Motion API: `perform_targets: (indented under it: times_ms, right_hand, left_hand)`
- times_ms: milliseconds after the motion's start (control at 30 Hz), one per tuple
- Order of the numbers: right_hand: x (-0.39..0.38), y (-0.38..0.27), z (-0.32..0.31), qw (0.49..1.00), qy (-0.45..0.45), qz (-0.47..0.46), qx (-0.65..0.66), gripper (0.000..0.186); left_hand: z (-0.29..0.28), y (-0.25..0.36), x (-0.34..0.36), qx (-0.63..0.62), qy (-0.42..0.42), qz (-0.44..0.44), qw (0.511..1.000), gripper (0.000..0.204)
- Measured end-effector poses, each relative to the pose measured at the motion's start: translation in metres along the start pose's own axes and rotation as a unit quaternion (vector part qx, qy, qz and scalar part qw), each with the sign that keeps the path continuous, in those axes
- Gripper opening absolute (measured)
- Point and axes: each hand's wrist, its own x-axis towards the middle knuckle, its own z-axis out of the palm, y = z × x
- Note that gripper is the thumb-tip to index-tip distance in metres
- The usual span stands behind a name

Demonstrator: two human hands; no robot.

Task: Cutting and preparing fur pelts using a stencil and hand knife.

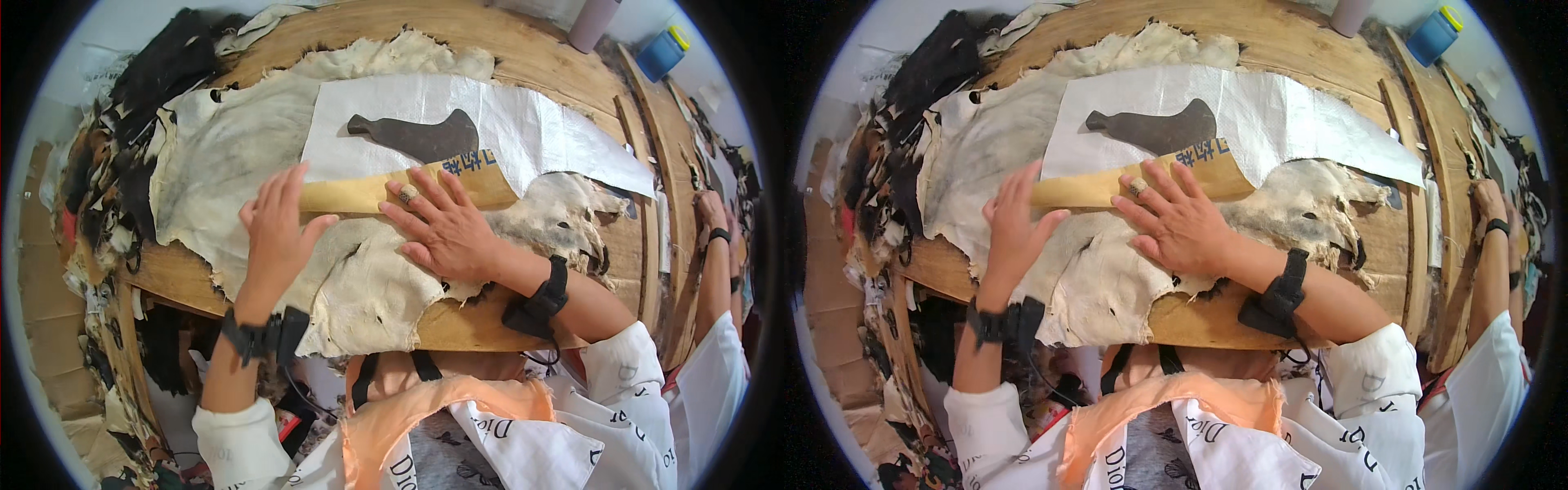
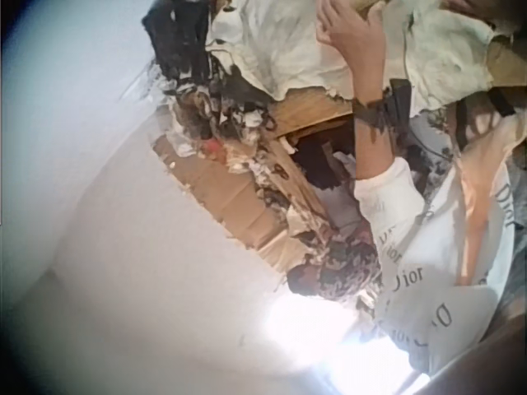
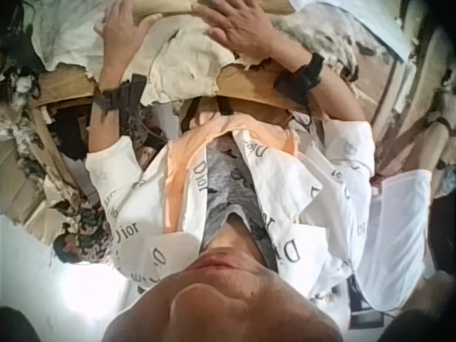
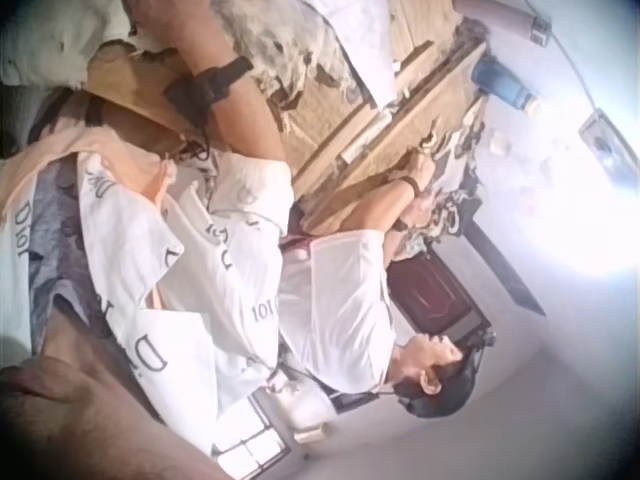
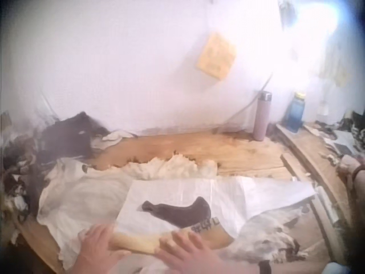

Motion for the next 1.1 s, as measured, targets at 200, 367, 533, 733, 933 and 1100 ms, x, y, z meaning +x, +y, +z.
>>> perform_targets:
  times_ms: [200,367,533,733,933,1100]
  right_hand:
    - [-0.013,0.009,-0.057,0.988,0.123,0.089,0.037,0.063]
    - [-0.056,0.026,-0.079,0.951,0.127,0.198,0.201,0.061]
    - [-0.085,0.018,-0.071,0.991,0.032,0.112,0.064,0.041]
    - [-0.104,0.007,-0.063,0.995,0.022,0.091,0.032,0.038]
    - [-0.113,0.015,-0.056,0.994,0.005,0.085,0.074,0.048]
    - [-0.118,0.015,-0.071,0.981,0.091,0.151,0.085,0.027]
  left_hand:
    - [0.000,-0.026,-0.012,-0.146,-0.134,0.010,0.980,0.015]
    - [0.002,-0.035,-0.030,-0.229,-0.159,0.022,0.960,0.020]
    - [-0.006,-0.028,-0.016,-0.254,-0.256,0.000,0.933,0.015]
    - [-0.009,0.019,0.025,-0.262,-0.280,0.027,0.923,0.020]
    - [0.077,0.102,0.030,-0.130,-0.266,0.264,0.918,0.038]
    - [0.087,0.112,0.026,-0.106,-0.323,0.282,0.897,0.043]
